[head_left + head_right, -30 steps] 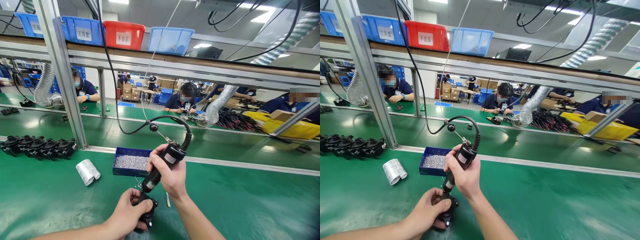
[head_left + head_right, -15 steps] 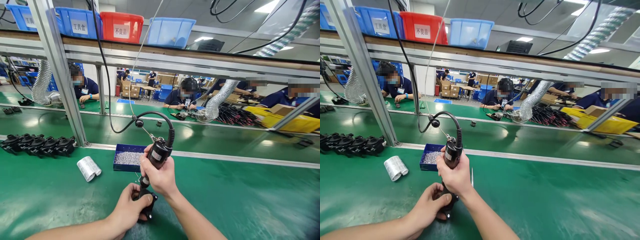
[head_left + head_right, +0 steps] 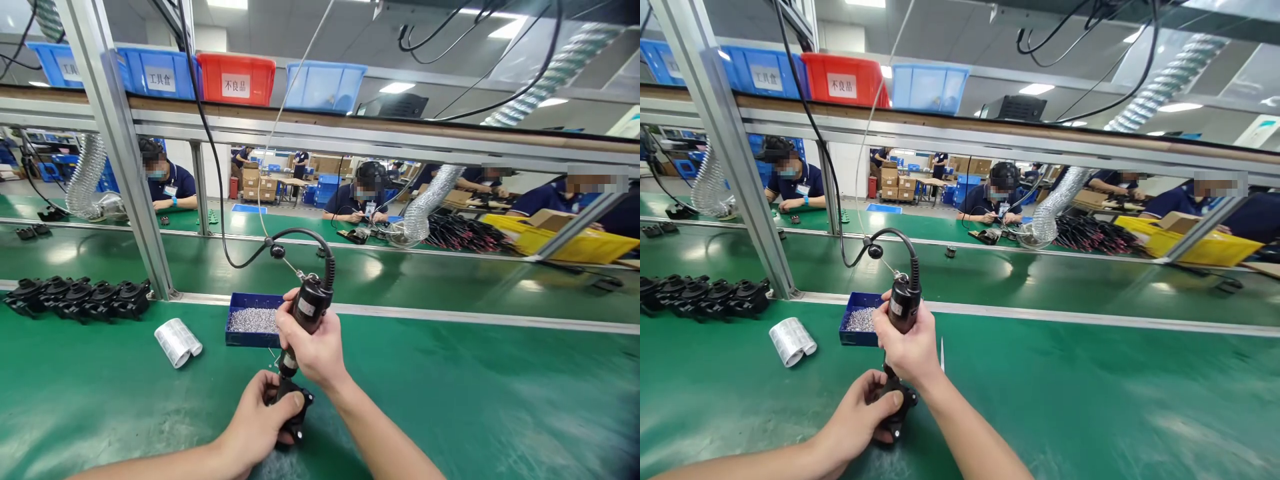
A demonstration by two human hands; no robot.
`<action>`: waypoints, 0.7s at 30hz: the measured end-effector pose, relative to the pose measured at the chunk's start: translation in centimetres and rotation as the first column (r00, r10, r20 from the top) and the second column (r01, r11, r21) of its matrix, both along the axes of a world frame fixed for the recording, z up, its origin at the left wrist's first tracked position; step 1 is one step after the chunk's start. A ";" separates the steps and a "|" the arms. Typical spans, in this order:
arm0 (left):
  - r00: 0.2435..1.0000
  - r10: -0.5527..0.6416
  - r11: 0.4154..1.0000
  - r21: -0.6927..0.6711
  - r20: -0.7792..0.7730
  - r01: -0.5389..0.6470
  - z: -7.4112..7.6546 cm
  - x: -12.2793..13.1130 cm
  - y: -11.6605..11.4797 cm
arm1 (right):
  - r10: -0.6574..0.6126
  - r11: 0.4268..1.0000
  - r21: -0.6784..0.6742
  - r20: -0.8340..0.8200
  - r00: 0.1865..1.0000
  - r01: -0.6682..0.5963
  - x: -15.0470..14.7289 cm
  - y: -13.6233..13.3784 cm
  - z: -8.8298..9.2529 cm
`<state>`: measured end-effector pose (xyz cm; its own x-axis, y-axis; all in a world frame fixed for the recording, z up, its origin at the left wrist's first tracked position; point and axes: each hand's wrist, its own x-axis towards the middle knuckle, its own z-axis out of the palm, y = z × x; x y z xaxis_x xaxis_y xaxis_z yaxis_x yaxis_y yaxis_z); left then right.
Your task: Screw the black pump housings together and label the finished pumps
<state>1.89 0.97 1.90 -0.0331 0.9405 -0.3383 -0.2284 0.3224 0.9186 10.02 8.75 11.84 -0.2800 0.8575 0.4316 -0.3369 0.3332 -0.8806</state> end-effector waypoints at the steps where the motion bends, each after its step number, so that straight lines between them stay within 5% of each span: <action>1: 1.000 -0.004 1.000 0.002 -0.001 0.004 0.0 0.0 0.0 | 0.026 1.000 -0.001 0.009 1.000 -0.026 0.0 0.0 0.0; 21: 0.998 -0.054 0.998 0.044 -0.011 0.055 -0.7 0.1 0.1 | 0.049 0.999 0.018 0.022 0.999 -0.050 0.5 -0.3 -0.2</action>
